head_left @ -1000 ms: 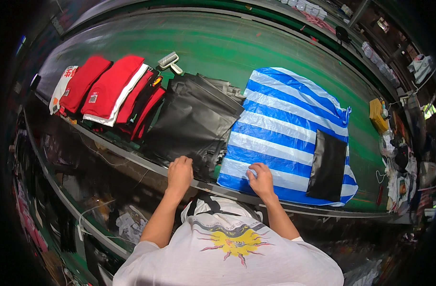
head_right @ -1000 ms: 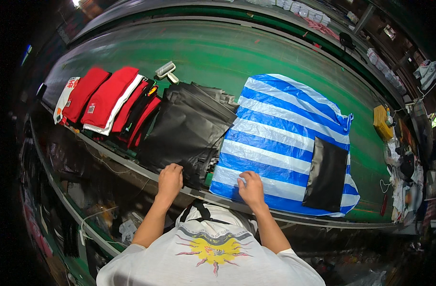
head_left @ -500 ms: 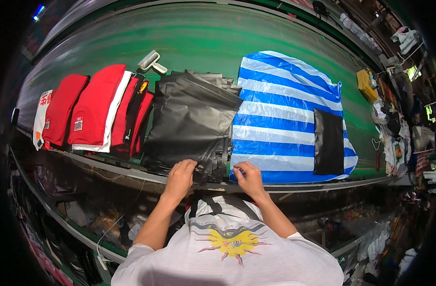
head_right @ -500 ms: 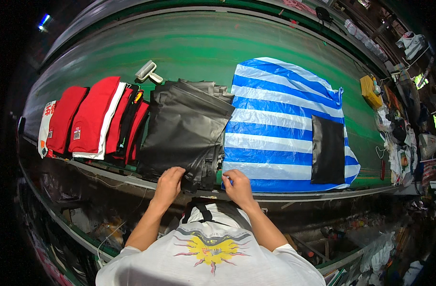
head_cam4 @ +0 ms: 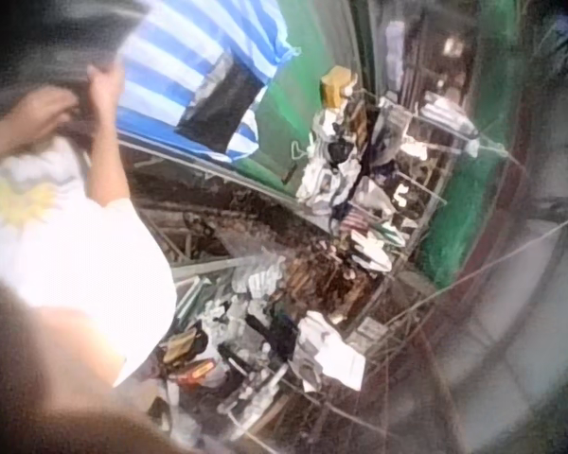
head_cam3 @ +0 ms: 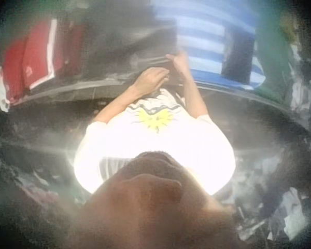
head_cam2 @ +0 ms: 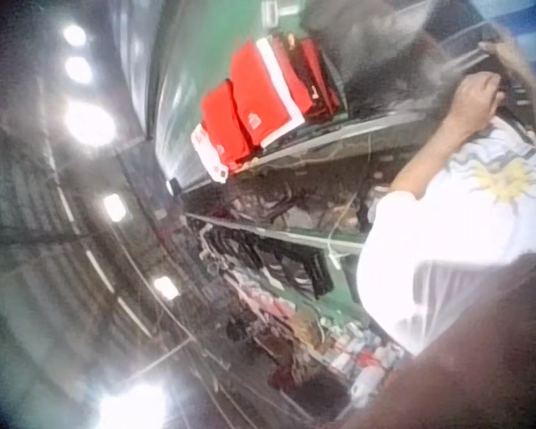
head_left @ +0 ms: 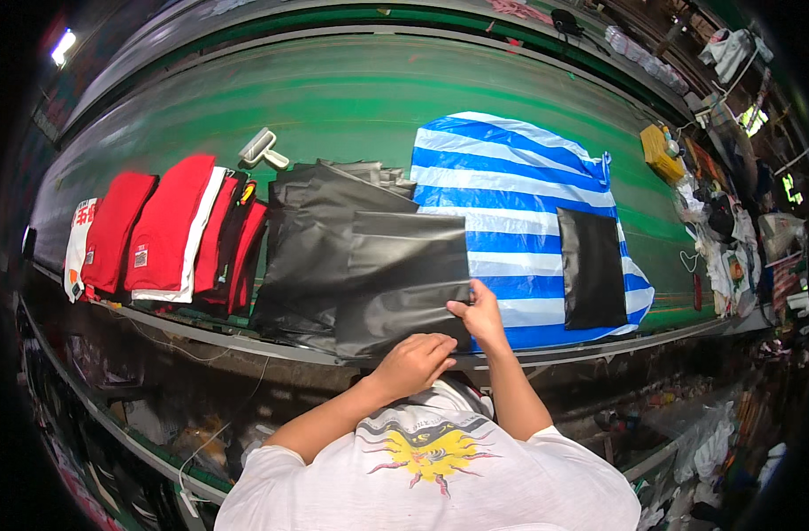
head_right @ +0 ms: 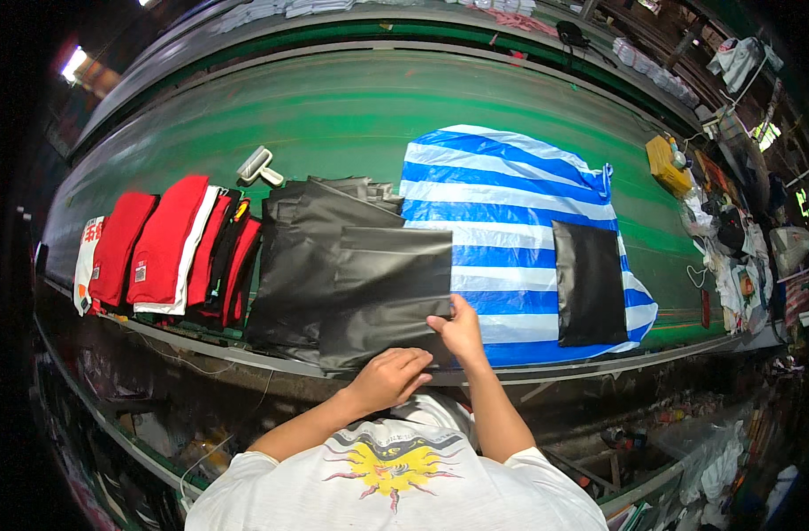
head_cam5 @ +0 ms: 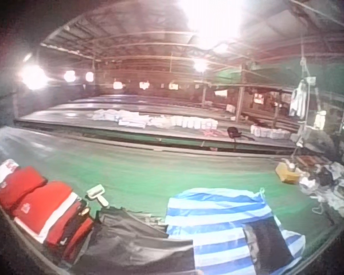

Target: The person folds various t-shirts and places them into black plastic bags on a green conveyor belt. The person handles white, red, and black shirts, folding each one and inserting it into a bag before moving to the next item.

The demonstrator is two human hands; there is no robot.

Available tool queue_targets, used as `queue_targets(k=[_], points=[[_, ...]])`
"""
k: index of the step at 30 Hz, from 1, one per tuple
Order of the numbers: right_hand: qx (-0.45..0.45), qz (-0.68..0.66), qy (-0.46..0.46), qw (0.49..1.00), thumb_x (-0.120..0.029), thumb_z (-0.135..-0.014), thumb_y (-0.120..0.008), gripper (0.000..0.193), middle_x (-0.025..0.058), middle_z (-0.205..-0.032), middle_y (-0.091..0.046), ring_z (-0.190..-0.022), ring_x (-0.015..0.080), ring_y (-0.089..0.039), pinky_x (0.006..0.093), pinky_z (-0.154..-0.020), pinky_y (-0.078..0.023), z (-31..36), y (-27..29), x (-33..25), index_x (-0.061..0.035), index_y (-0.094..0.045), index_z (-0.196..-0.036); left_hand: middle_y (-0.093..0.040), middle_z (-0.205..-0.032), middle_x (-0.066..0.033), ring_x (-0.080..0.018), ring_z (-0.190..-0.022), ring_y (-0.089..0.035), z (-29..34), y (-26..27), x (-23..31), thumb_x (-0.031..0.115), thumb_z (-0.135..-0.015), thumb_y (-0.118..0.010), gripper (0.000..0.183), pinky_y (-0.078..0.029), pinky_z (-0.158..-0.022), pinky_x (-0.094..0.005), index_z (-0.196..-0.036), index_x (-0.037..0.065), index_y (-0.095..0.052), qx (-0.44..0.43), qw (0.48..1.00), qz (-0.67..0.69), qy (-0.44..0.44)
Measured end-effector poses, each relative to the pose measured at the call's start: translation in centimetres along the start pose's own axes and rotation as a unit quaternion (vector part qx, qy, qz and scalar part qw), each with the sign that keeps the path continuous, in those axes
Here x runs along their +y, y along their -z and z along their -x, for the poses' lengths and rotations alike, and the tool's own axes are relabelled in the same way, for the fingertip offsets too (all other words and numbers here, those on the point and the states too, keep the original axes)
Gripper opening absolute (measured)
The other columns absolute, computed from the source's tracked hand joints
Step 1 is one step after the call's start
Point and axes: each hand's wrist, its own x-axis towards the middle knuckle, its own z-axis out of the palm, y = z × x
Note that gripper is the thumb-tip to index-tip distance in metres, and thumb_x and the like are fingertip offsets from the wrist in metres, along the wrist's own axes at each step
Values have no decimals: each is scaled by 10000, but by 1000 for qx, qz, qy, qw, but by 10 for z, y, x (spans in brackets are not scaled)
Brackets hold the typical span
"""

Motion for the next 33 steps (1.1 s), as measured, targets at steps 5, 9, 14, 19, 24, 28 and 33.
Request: queue_targets(k=[5, 9, 14, 19, 24, 28, 33], points=[[82, -32, 33, 996, 89, -796, -734, 606, 150, -1186, -715, -1083, 216, -678, 327, -931, -526, -13, 84, 61, 36, -547, -1370, -696, -1127, -145, -333, -1043, -677, -9, -11, -6, 121, -913, -723, 265, -519, -926, -436, -1151, 15, -676, -9, 997, -48, 60], [128, 50, -2, 990, 68, -762, -739, 666, 175, -1254, -704, -1129, 250, -678, 343, -988, -510, -25, 133, 89, 62, -532, -1395, -680, -1173, -154, -346, -1089, -656, -19, -28, -8, 121, -923, -714, 283, -509, -943, -441, -1180, 10, -665, -52, 992, -60, 97], [129, 86, 29, 988, 25, -745, -766, 723, 230, -1278, -692, -1172, 306, -678, 352, -1010, -506, -50, 159, 111, 67, -521, -1424, -658, -1227, -156, -351, -1133, -633, -36, -56, 3, 125, -928, -709, 329, -493, -968, -449, -1231, 16, -644, -82, 989, -50, 113], [138, 141, 19, 980, -66, -755, -812, 767, 283, -1284, -672, -1202, 385, -658, 407, -1029, -502, -68, 160, 85, 71, -497, -1440, -643, -1254, -163, -359, -1169, -612, -45, -79, 8, 143, -937, -698, 350, -478, -993, -455, -1258, 19, -631, -70, 985, -69, 143], [137, 338, 63, 929, -160, -818, -801, 725, 317, -1284, -605, -1203, 469, -588, 472, -1040, -470, -70, 167, 78, 61, -484, -1432, -639, -1271, -167, -360, -1185, -604, -37, -83, 17, 150, -942, -692, 367, -469, -1017, -457, -1278, 18, -625, -12, 976, -89, 197], [133, 423, 145, 885, -158, -853, -781, 557, 262, -1264, -528, -1182, 440, -536, 482, -1025, -454, -57, 163, 64, 45, -567, -1325, -640, -1288, -160, -344, -1212, -595, -21, -75, 21, 152, -948, -676, 374, -459, -1034, -452, -1295, 20, -626, 22, 963, -95, 250], [106, 400, 197, 889, -138, -861, -768, 424, 237, -1245, -560, -1169, 416, -548, 467, -1014, -458, -48, 138, 42, 30, -644, -1230, -643, -1268, -158, -351, -1184, -605, -18, -45, 21, 142, -943, -682, 359, -465, -1022, -452, -1273, 12, -630, 35, 967, -110, 228]])
